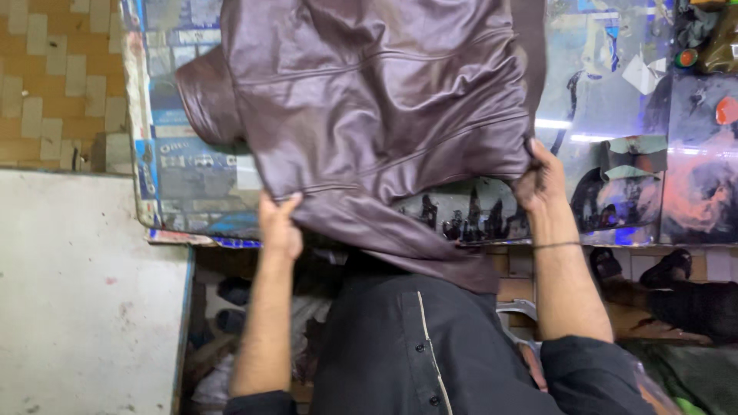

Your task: The person scrubs a brown leather jacket with a small abrasive block on a cluttered workbench. They wipe the front, sleeves, and back, then zip the jacket closed and continue scrubbing the back surface.

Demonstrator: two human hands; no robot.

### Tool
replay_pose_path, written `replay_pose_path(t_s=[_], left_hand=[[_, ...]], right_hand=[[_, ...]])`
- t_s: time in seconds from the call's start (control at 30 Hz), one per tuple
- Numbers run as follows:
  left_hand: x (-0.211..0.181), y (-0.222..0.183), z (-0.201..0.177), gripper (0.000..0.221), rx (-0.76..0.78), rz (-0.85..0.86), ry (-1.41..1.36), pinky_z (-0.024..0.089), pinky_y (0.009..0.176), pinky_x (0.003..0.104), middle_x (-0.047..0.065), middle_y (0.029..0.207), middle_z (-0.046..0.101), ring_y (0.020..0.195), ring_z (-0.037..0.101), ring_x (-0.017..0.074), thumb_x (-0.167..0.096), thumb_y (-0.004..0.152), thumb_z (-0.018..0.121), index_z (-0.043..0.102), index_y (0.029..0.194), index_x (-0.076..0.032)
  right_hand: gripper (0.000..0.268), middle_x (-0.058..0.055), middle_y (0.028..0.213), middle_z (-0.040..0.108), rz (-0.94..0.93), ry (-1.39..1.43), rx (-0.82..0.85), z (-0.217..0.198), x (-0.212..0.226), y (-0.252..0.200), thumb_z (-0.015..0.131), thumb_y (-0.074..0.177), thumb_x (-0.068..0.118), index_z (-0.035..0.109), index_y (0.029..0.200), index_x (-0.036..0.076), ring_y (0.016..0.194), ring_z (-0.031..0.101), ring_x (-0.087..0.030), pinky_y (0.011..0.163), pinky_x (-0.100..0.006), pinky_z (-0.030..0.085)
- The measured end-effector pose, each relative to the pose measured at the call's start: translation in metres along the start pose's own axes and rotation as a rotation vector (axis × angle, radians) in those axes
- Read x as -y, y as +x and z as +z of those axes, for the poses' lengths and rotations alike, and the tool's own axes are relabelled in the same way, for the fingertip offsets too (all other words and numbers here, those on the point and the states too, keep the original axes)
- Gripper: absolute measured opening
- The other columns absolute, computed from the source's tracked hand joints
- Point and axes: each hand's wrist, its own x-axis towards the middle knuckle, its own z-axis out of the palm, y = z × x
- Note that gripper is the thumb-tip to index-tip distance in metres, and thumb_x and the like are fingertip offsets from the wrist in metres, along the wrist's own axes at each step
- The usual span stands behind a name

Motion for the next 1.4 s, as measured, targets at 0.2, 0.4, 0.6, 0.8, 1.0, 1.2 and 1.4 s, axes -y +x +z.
replay_pose_path(t_s=[0.2,0.4,0.6,0.8,1.0,1.2,1.4], left_hand=[[-0.030,-0.039,-0.097,0.068,0.012,-0.106,0.098,0.044,0.112,0.039,0.009,0.137,0.061,0.127,0.058,0.0241,0.005,0.083,0.064,0.048,0.147,-0.005],[0.030,-0.089,-0.144,0.059,-0.143,-0.098,0.760,0.038,0.112,0.035,0.012,0.144,0.058,0.129,0.054,0.0233,0.000,0.096,0.062,0.040,0.150,-0.004],[0.088,-0.107,-0.191,0.066,-0.185,0.005,0.608,0.035,0.115,0.034,0.013,0.150,0.052,0.133,0.051,0.0219,0.001,0.097,0.062,0.033,0.155,-0.004],[0.102,-0.102,-0.187,0.066,-0.298,0.004,0.839,0.038,0.112,0.037,0.016,0.146,0.056,0.129,0.056,0.0265,-0.002,0.096,0.066,0.035,0.153,-0.002],[0.048,-0.110,-0.089,0.069,-0.758,0.637,1.283,0.034,0.119,0.052,0.025,0.139,0.050,0.133,0.050,0.0459,0.011,0.076,0.058,0.049,0.143,0.001],[0.002,-0.027,0.091,0.027,-0.253,1.088,1.032,0.047,0.112,0.045,0.016,0.125,0.067,0.124,0.061,0.0329,0.003,0.089,0.064,0.072,0.115,-0.001],[-0.006,0.120,0.240,0.038,0.491,1.106,1.029,0.047,0.112,0.043,0.015,0.131,0.068,0.128,0.062,0.0327,0.007,0.094,0.057,0.069,0.128,-0.006]], right_hand=[[0.041,-0.006,0.108,0.068,-0.429,-0.768,-0.185,-0.068,-0.003,-0.089,0.077,0.086,0.000,0.061,0.124,0.001,0.098,0.064,-0.016,0.088,-0.030,0.053],[0.027,0.001,0.102,0.062,-0.378,-1.111,-0.069,-0.154,-0.076,-0.159,0.073,0.095,0.009,0.065,0.120,0.004,0.095,0.057,-0.008,0.081,-0.024,0.047],[0.025,-0.008,0.100,0.072,-0.259,-1.261,0.116,-0.218,-0.114,-0.152,0.076,0.090,0.009,0.065,0.112,0.000,0.091,0.065,-0.014,0.082,-0.029,0.052],[0.026,-0.017,0.106,0.073,-0.352,-1.593,0.229,-0.218,-0.129,-0.109,0.077,0.083,0.013,0.070,0.106,0.003,0.099,0.069,-0.035,0.087,-0.041,0.055],[0.045,-0.018,0.112,0.074,0.230,-2.237,0.358,-0.167,-0.030,-0.121,0.073,0.089,0.037,0.067,0.125,0.010,0.100,0.071,-0.036,0.087,-0.047,0.057],[0.039,-0.012,0.118,0.071,-0.697,-1.318,0.049,-0.077,0.038,-0.039,0.072,0.102,0.018,0.062,0.136,0.004,0.096,0.070,-0.015,0.077,-0.028,0.057],[0.070,-0.011,0.094,0.062,-0.524,-1.025,-0.186,-0.003,0.041,0.060,0.079,0.095,0.016,0.041,0.153,0.011,0.070,0.052,-0.010,0.060,-0.027,0.044]])
